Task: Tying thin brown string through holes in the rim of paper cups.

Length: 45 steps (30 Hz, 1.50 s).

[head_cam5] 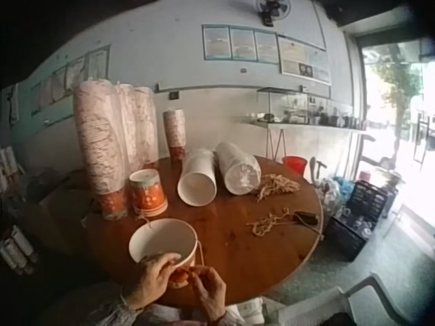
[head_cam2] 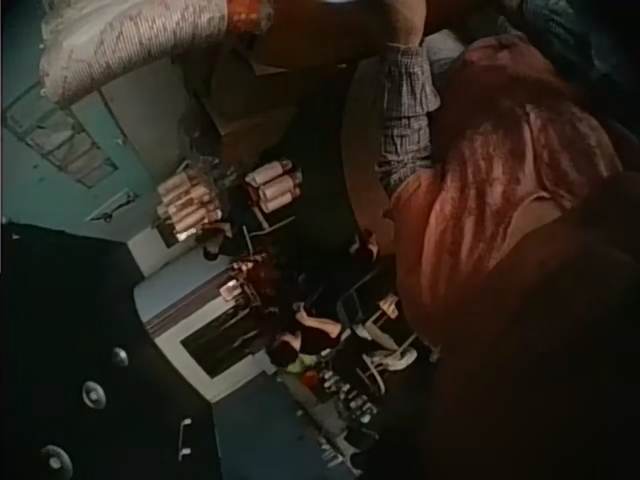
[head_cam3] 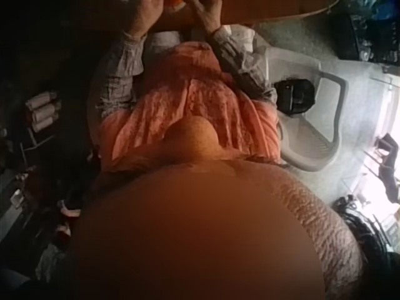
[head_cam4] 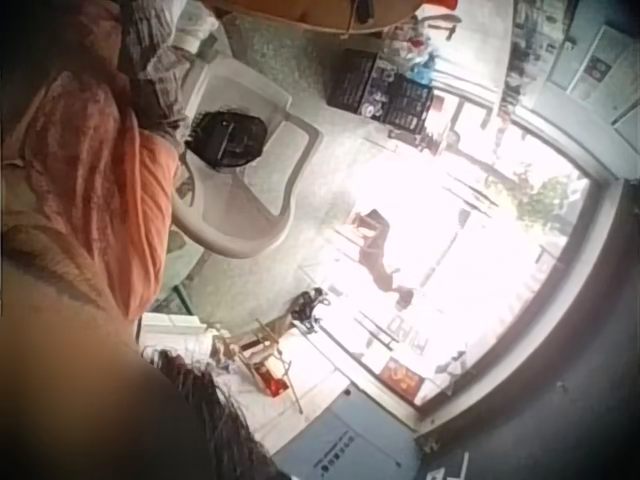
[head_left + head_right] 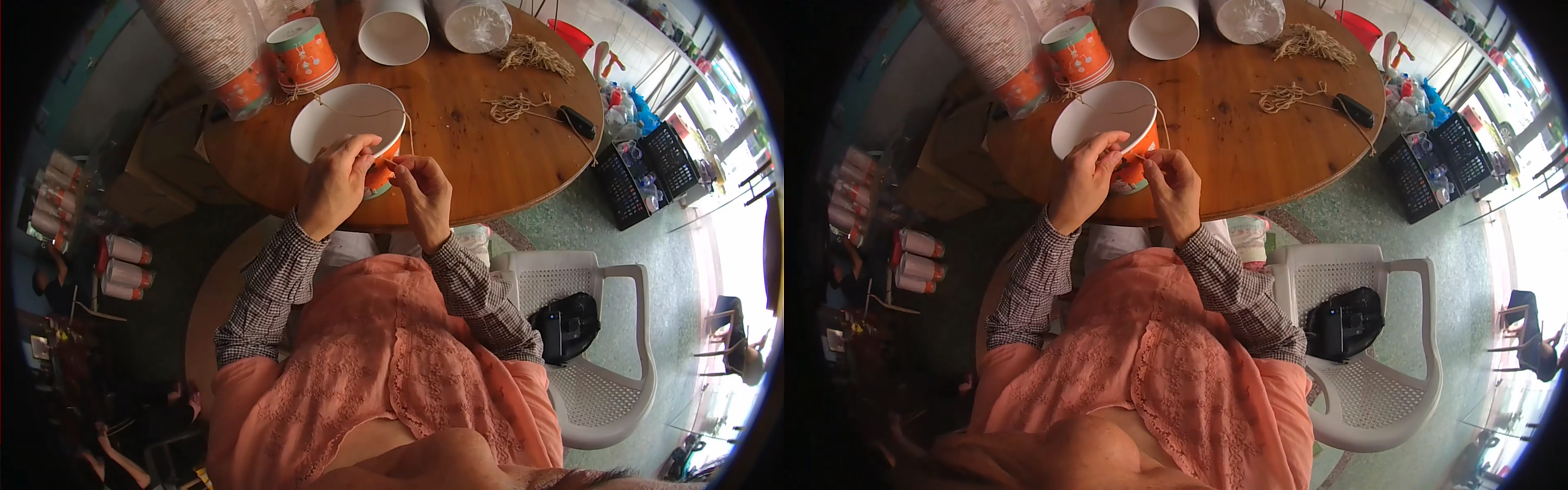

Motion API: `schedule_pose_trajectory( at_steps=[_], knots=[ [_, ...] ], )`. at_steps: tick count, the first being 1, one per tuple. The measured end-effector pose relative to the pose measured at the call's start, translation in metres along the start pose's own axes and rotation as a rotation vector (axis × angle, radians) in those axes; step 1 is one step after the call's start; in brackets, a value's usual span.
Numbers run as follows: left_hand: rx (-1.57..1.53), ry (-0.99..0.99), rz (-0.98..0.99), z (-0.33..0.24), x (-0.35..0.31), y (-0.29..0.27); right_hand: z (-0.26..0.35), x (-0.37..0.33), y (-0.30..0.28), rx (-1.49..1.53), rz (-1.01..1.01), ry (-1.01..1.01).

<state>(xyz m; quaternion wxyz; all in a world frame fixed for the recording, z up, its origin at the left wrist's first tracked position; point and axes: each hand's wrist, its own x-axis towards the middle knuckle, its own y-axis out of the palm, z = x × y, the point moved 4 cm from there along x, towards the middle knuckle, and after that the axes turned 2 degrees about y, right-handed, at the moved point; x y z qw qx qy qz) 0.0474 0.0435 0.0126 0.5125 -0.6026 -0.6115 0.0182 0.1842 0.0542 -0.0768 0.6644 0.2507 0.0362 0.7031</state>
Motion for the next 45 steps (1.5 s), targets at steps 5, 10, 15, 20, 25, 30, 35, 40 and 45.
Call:
schedule_pose_trajectory(
  at_steps=[5,10,15,20,25,30,35,40,45],
  knots=[
    [0.002,0.007,0.026,-0.004,0.002,-0.003,-0.001,0.002,0.002,0.025,-0.056,-0.014],
    [0.005,0.001,0.046,-0.005,0.001,-0.004,-0.005,0.004,0.003,-0.091,-0.064,-0.011],
    [0.091,0.070,0.076,-0.003,0.003,-0.001,-0.011,0.008,0.005,-0.136,-0.087,-0.060],
    [0.119,0.074,0.150,0.001,0.007,-0.003,0.002,0.012,0.011,-0.315,-0.010,-0.111],
    [-0.034,0.003,0.090,0.001,0.009,-0.009,0.044,0.017,-0.005,-0.787,-0.068,-0.313],
    [-0.120,-0.036,-0.011,0.002,0.005,-0.013,0.083,0.034,0.018,-0.751,0.005,-0.685],
    [-0.152,0.016,-0.129,0.012,0.002,-0.017,0.073,0.033,0.036,-0.781,0.188,-0.578],
    [-0.244,0.117,-0.226,0.015,0.001,-0.015,0.071,0.027,0.043,-0.845,0.291,-0.379],
    [-0.373,0.015,-0.311,0.013,-0.008,-0.010,0.072,0.025,0.046,-0.796,0.179,-0.392]
  ],
)
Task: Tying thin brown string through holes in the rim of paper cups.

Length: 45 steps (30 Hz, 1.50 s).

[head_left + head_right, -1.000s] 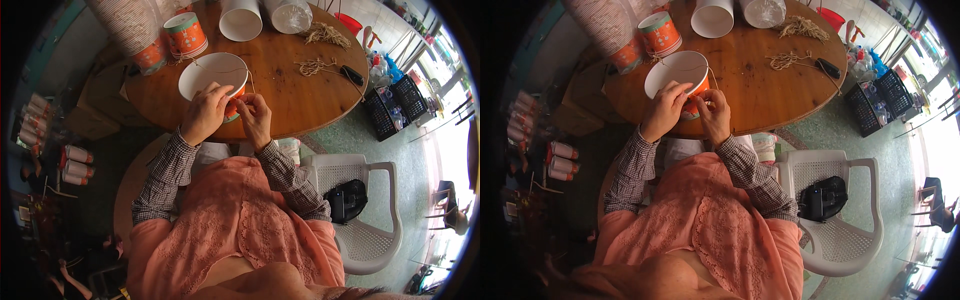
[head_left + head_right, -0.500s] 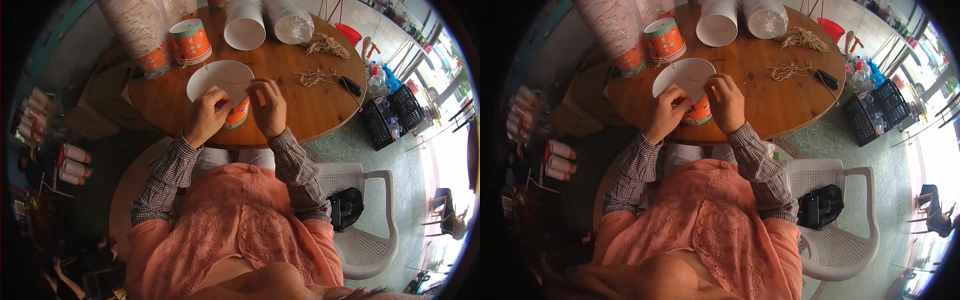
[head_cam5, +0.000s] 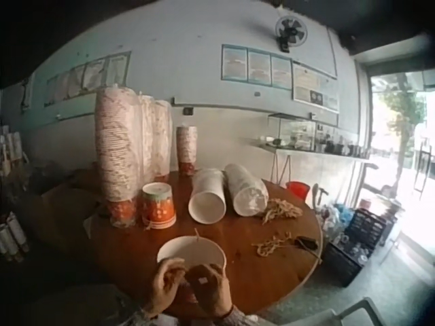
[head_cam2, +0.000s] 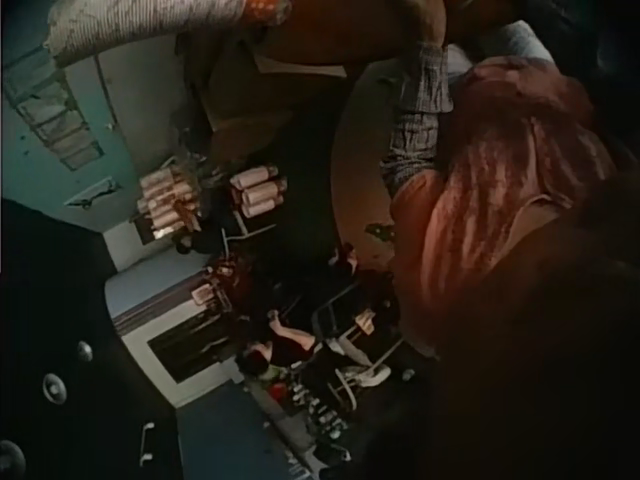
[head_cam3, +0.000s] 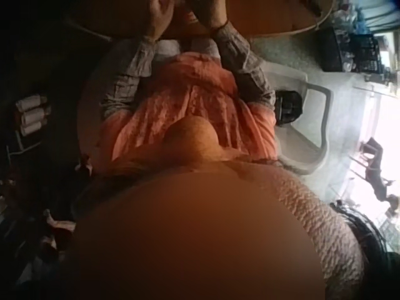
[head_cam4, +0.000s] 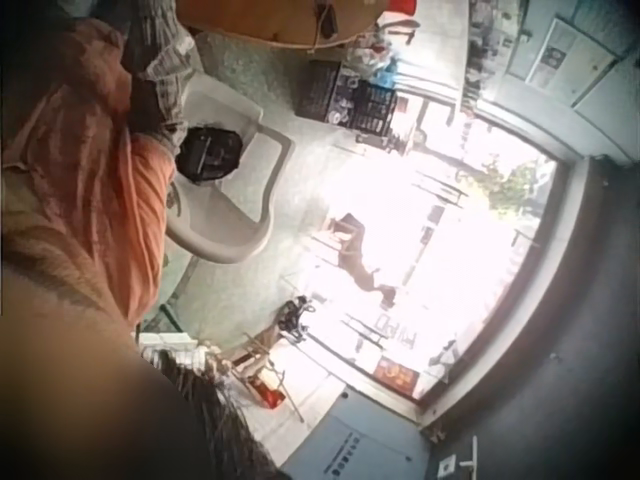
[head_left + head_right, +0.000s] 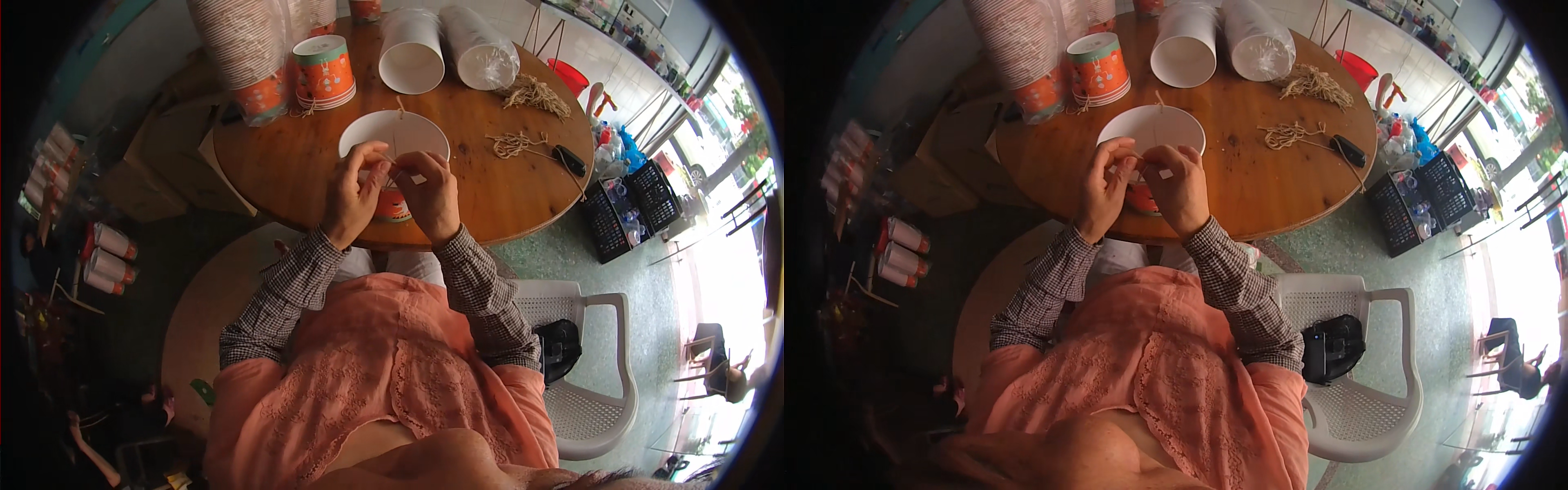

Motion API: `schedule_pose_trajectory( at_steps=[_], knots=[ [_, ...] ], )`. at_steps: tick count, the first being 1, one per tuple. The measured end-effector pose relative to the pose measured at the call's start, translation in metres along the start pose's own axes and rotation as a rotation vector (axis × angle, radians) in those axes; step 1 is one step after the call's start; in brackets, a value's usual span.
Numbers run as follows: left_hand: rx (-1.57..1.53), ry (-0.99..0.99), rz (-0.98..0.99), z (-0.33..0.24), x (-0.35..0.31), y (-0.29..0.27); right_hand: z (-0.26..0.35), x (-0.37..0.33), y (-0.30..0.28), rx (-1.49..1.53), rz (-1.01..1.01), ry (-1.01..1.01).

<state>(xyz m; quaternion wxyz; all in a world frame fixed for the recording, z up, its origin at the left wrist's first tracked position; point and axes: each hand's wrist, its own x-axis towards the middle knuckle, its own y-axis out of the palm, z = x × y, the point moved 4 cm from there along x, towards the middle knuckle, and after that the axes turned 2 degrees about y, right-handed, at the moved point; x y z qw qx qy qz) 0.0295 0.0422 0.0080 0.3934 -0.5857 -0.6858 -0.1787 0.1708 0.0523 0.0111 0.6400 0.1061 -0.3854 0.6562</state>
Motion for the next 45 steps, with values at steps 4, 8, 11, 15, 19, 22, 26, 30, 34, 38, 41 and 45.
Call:
schedule_pose_trajectory(
  at_steps=[4,8,11,15,19,22,26,30,34,38,41,45],
  knots=[
    [-0.014,-0.087,0.051,-0.003,-0.008,0.000,-0.001,0.000,0.002,-0.017,-0.153,-0.089],
    [-0.204,-0.172,0.164,-0.006,-0.010,-0.002,-0.003,0.002,0.003,0.072,-0.139,-0.072],
    [-0.265,-0.246,0.173,-0.007,-0.011,-0.003,-0.003,0.002,0.002,0.116,-0.141,-0.041],
    [-0.106,-0.167,0.151,-0.004,-0.013,-0.009,-0.003,0.003,0.000,0.229,-0.133,0.059],
    [0.014,-0.119,0.123,-0.013,-0.013,-0.010,-0.002,0.006,-0.001,0.130,-0.053,0.026],
    [0.017,-0.122,0.128,-0.012,-0.011,-0.010,-0.001,0.007,-0.001,0.146,0.019,0.101],
    [-0.129,-0.239,0.176,-0.005,-0.011,-0.010,-0.006,0.012,-0.008,0.526,0.073,0.237],
    [-0.207,-0.305,0.208,0.001,-0.011,-0.010,-0.014,0.005,-0.023,0.739,-0.097,0.194],
    [-0.196,-0.328,0.235,-0.003,-0.009,-0.011,-0.017,-0.016,-0.024,0.505,-0.102,0.026],
    [-0.230,-0.302,0.244,-0.003,-0.009,-0.011,0.003,-0.015,-0.019,0.293,-0.011,-0.001],
    [-0.264,-0.301,0.248,-0.002,-0.009,-0.010,-0.005,-0.012,-0.016,0.328,0.017,0.057],
    [-0.266,-0.275,0.262,-0.006,-0.008,-0.009,-0.007,-0.009,-0.019,0.444,0.050,0.087]
  ],
)
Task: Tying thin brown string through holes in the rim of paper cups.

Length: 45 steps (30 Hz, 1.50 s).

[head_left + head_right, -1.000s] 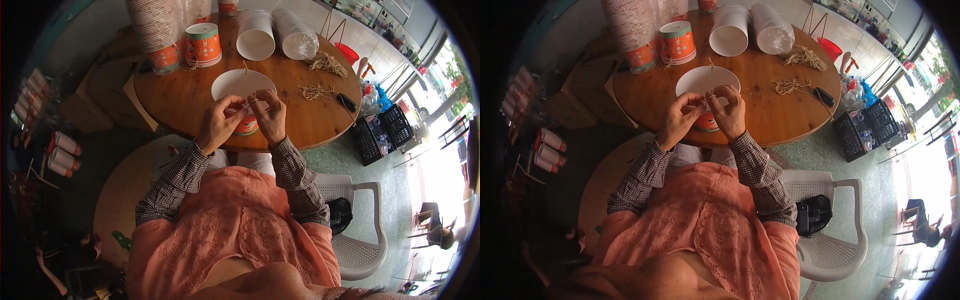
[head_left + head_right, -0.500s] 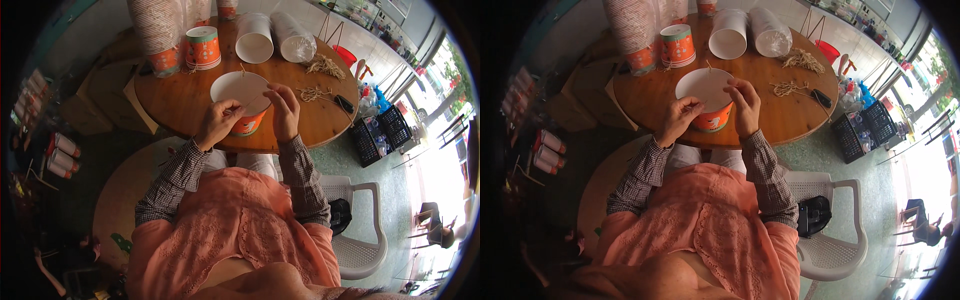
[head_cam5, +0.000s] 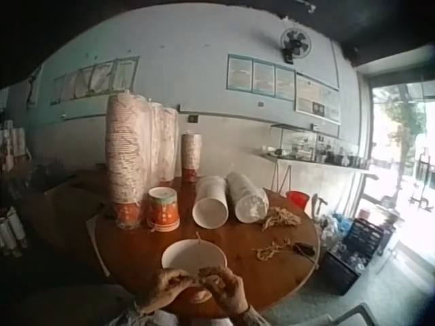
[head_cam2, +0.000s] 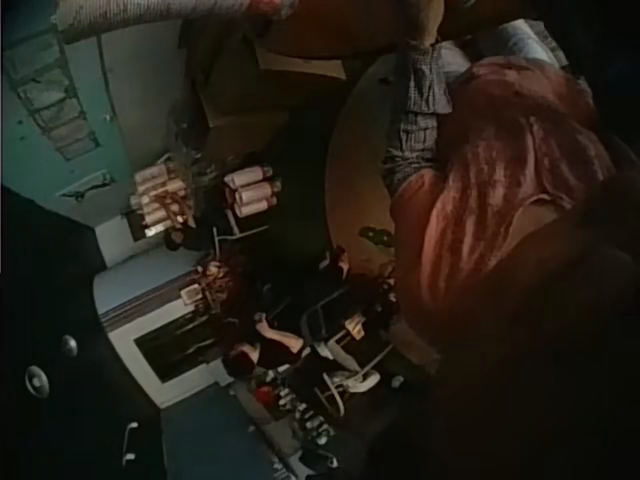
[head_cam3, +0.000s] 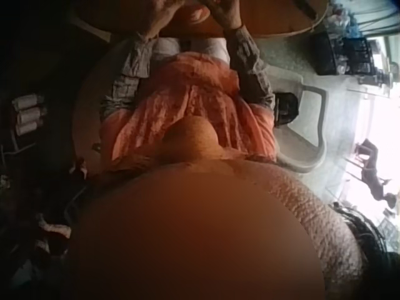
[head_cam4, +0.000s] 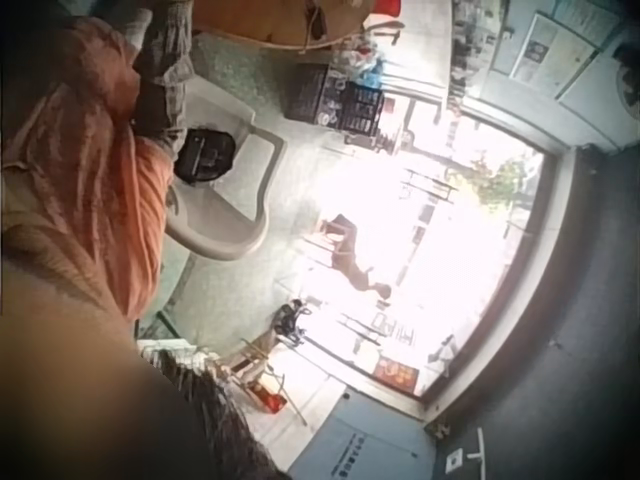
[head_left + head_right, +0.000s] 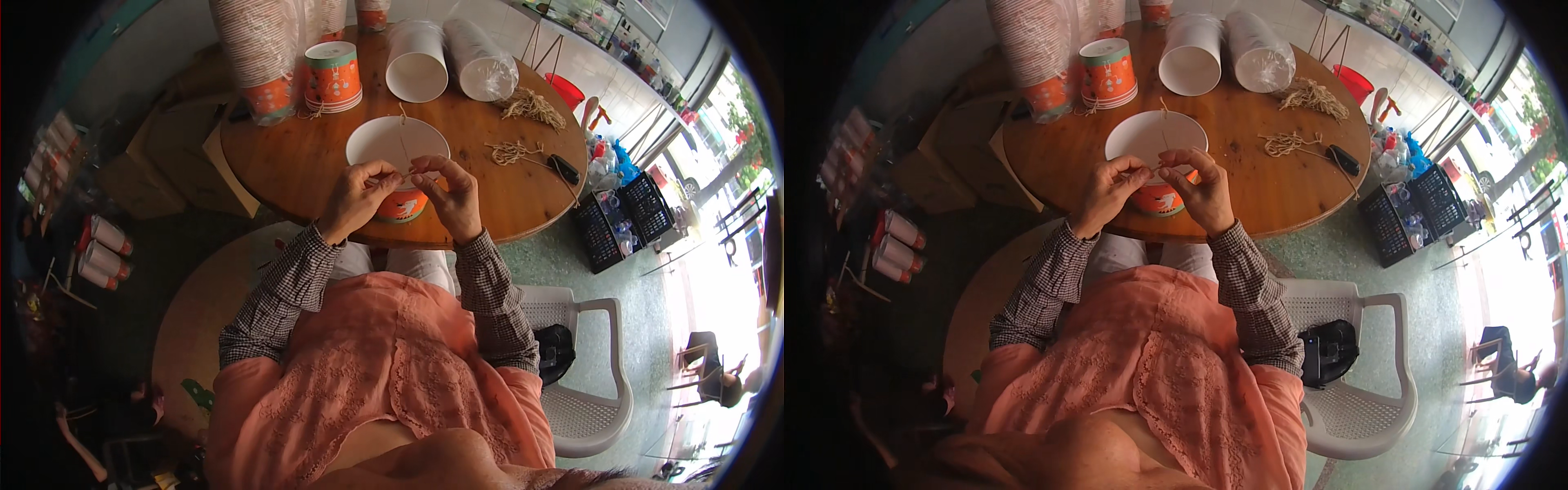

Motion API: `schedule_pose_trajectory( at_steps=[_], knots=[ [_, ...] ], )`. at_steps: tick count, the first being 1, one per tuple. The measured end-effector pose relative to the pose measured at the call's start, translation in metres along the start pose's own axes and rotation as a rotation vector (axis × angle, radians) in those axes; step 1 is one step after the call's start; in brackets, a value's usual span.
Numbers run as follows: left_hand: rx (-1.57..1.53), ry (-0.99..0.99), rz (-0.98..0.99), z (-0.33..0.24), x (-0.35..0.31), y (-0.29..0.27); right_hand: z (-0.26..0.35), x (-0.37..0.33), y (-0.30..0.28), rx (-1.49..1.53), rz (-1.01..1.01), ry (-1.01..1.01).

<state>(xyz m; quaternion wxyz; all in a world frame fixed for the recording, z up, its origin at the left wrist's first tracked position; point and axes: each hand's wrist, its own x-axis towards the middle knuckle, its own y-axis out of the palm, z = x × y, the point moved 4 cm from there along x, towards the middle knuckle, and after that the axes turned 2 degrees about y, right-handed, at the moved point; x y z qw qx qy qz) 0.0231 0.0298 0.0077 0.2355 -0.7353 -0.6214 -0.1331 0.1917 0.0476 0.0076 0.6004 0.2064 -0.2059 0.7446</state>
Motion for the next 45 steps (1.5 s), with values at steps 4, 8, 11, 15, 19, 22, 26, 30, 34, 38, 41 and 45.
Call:
schedule_pose_trajectory(
  at_steps=[4,8,11,15,19,22,26,30,34,38,41,45],
  knots=[
    [0.017,-0.006,0.002,0.005,0.000,0.000,0.000,0.003,0.000,-0.107,0.078,-0.143],
    [0.042,-0.014,0.003,0.000,0.001,0.000,-0.002,0.002,0.000,-0.303,0.032,-0.129],
    [-0.003,-0.040,-0.001,0.002,0.000,-0.004,-0.004,0.003,0.002,-0.290,-0.076,-0.090],
    [-0.234,-0.084,-0.058,0.003,0.002,-0.006,-0.009,0.011,0.001,-0.345,-0.096,-0.143],
    [-0.287,-0.087,-0.084,0.001,0.001,-0.005,-0.005,0.009,0.002,-0.400,-0.131,-0.206],
    [-0.334,-0.122,-0.132,-0.001,0.002,-0.004,0.009,0.000,0.003,-0.592,-0.149,-0.354],
    [-0.321,-0.075,-0.119,0.004,0.002,0.001,0.047,-0.011,0.008,-0.845,-0.157,-0.591],
    [-0.332,-0.056,-0.075,0.003,0.002,0.003,0.066,0.001,-0.002,-0.927,-0.193,-0.603],
    [-0.338,-0.051,-0.130,0.004,0.000,-0.002,0.058,-0.003,0.005,-1.150,-0.077,-0.635],
    [-0.344,-0.112,-0.138,-0.002,0.002,-0.003,0.058,-0.010,0.011,-1.093,0.027,-0.604],
    [-0.385,-0.131,-0.120,-0.011,0.002,0.001,0.066,-0.009,0.020,-0.986,0.072,-0.607],
    [-0.317,-0.070,-0.089,-0.006,-0.002,0.007,0.066,0.000,0.020,-0.856,0.028,-0.570]
  ],
)
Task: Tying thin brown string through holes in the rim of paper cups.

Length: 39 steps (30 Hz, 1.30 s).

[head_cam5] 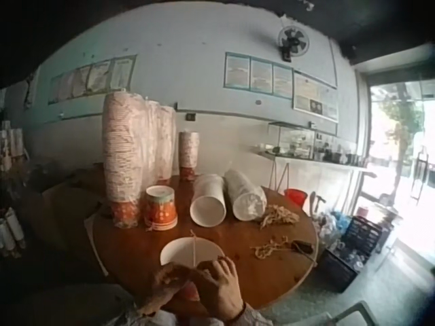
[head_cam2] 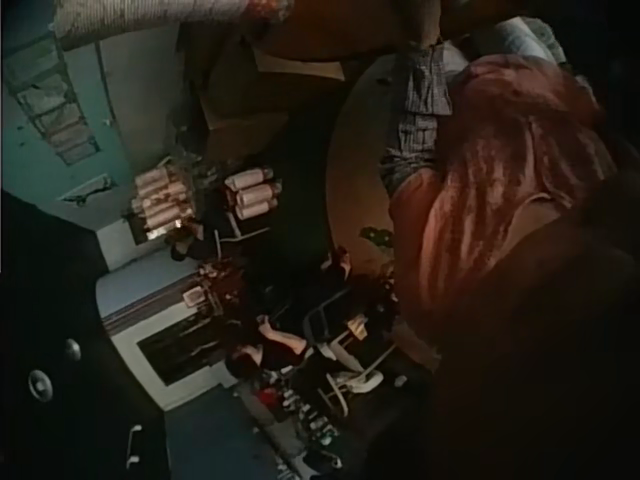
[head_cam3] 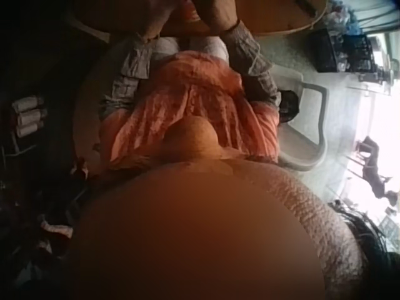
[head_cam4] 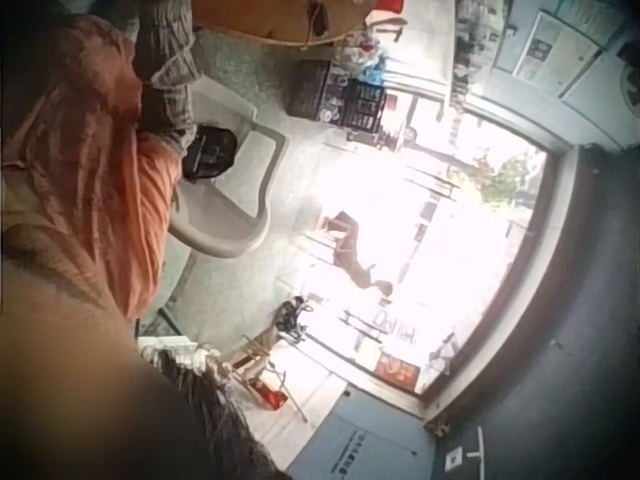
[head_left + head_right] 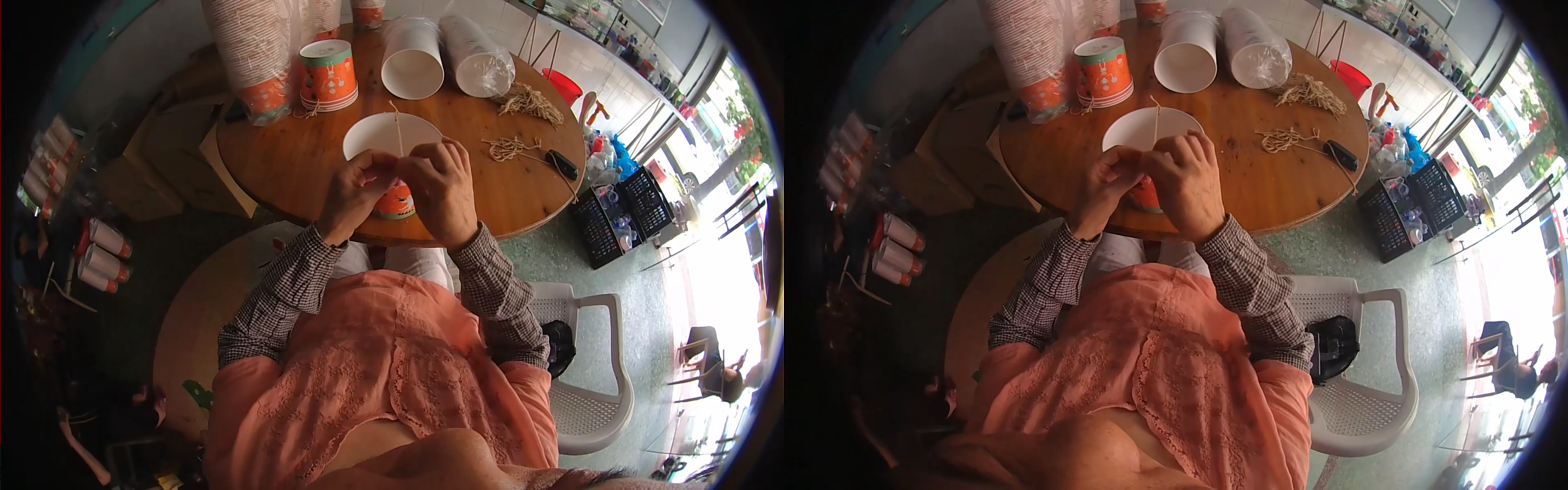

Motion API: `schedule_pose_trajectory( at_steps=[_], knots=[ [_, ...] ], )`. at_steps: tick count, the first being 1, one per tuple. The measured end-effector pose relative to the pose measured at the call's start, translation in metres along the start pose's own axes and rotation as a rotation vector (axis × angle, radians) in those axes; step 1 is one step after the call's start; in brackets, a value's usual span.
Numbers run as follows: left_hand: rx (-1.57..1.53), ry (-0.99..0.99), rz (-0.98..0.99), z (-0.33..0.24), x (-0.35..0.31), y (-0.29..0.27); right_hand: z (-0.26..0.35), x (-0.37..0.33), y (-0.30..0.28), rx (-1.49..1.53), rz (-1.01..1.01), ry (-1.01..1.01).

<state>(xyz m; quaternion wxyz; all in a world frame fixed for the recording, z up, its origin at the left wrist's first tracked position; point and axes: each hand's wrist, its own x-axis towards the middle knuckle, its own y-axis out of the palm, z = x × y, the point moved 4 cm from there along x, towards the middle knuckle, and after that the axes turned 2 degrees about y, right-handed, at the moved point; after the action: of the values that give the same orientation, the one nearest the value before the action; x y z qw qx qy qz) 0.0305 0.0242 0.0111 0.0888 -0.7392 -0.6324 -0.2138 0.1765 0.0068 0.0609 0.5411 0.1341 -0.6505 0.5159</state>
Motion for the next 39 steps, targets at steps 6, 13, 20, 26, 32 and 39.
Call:
schedule_pose_trajectory(
  at_steps=[6,13,20,26,32,39],
  knots=[
    [0.012,-0.038,0.010,-0.004,-0.001,-0.001,-0.033,-0.016,0.029,0.731,0.054,0.531],
    [-0.039,0.016,-0.042,-0.002,-0.001,-0.005,-0.032,-0.032,0.040,0.957,0.151,0.690],
    [0.315,0.238,-0.109,-0.004,-0.005,-0.003,-0.030,-0.031,0.036,0.672,0.053,0.626],
    [0.348,0.290,-0.082,0.000,-0.007,-0.004,-0.027,-0.030,0.035,0.691,0.029,0.649],
    [0.362,0.292,-0.173,0.005,-0.004,-0.006,-0.017,-0.031,0.033,0.566,-0.003,0.575],
    [0.560,0.382,-0.089,-0.011,-0.007,-0.003,-0.014,-0.028,0.030,0.592,-0.041,0.520]
  ],
)
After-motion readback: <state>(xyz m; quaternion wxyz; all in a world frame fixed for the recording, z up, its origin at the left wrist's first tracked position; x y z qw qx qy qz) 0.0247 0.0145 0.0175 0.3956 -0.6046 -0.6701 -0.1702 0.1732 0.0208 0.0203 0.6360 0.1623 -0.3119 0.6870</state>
